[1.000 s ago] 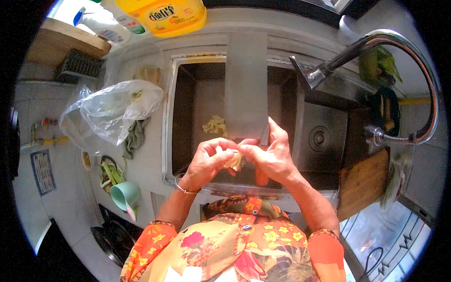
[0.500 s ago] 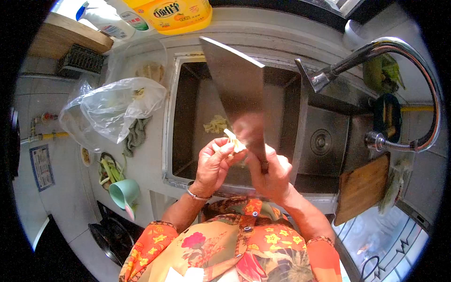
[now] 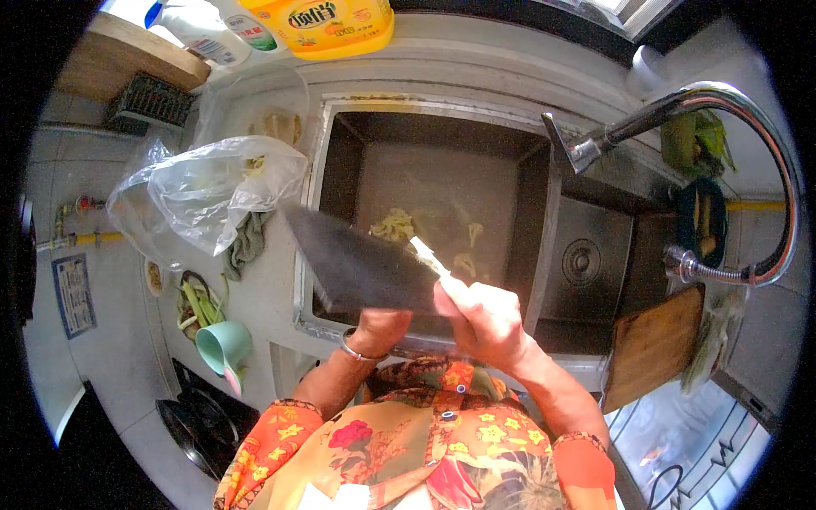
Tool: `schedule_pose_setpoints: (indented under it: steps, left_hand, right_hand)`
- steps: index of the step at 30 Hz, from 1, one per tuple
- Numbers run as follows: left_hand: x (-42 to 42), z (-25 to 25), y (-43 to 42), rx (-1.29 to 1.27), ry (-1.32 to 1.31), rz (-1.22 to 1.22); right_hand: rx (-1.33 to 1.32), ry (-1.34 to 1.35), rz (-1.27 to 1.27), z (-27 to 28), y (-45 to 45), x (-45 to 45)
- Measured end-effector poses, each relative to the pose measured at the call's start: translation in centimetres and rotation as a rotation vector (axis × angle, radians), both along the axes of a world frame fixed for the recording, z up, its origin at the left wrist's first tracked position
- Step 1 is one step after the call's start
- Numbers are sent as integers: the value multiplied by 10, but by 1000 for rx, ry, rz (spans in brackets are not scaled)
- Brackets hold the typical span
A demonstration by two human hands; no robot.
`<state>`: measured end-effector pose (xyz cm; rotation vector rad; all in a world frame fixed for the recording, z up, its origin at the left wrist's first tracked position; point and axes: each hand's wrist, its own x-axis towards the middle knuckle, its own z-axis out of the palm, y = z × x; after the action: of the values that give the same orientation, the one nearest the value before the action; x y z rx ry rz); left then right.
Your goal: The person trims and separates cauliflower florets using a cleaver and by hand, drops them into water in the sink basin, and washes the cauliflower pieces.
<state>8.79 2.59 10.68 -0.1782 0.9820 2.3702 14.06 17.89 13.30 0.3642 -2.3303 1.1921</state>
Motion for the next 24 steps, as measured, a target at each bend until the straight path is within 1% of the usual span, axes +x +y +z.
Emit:
schedule_pose_setpoints:
  steps: [3, 6, 11, 13, 15, 16, 17, 20, 21, 23, 24]
  left_hand:
    - [8, -38, -2, -13, -181, -19]
    - [-8, -53, -21, 125, -472, -283]
    - [-33, -17, -19, 271, -706, -512]
    - [-21, -8, -10, 4, -243, -291]
    - [-16, -12, -8, -35, -205, -259]
    - [-14, -13, -8, -75, -168, -230]
    - [-13, -11, -8, -35, -161, -235]
    - [-12, -7, -8, -12, -212, -225]
    - [-15, -7, -9, -11, -211, -222]
    - [-22, -7, -12, 32, -219, -346]
    - [-24, -12, -12, 33, -218, -339]
  right_hand:
    - [53, 36, 46, -2, 4, 1]
    - [110, 60, 73, -6, 8, 3]
    - [116, 98, 128, -3, 13, 1]
    - [165, 117, 130, -4, 16, 2]
    - [217, 137, 131, -6, 19, 3]
    - [289, 161, 138, -7, 20, 4]
    - [361, 186, 146, -8, 21, 4]
    - [359, 195, 126, -9, 21, 3]
    - [307, 162, 134, -8, 22, 2]
    - [225, 136, 118, -11, 22, 1]
    - [225, 138, 125, -11, 22, 0]
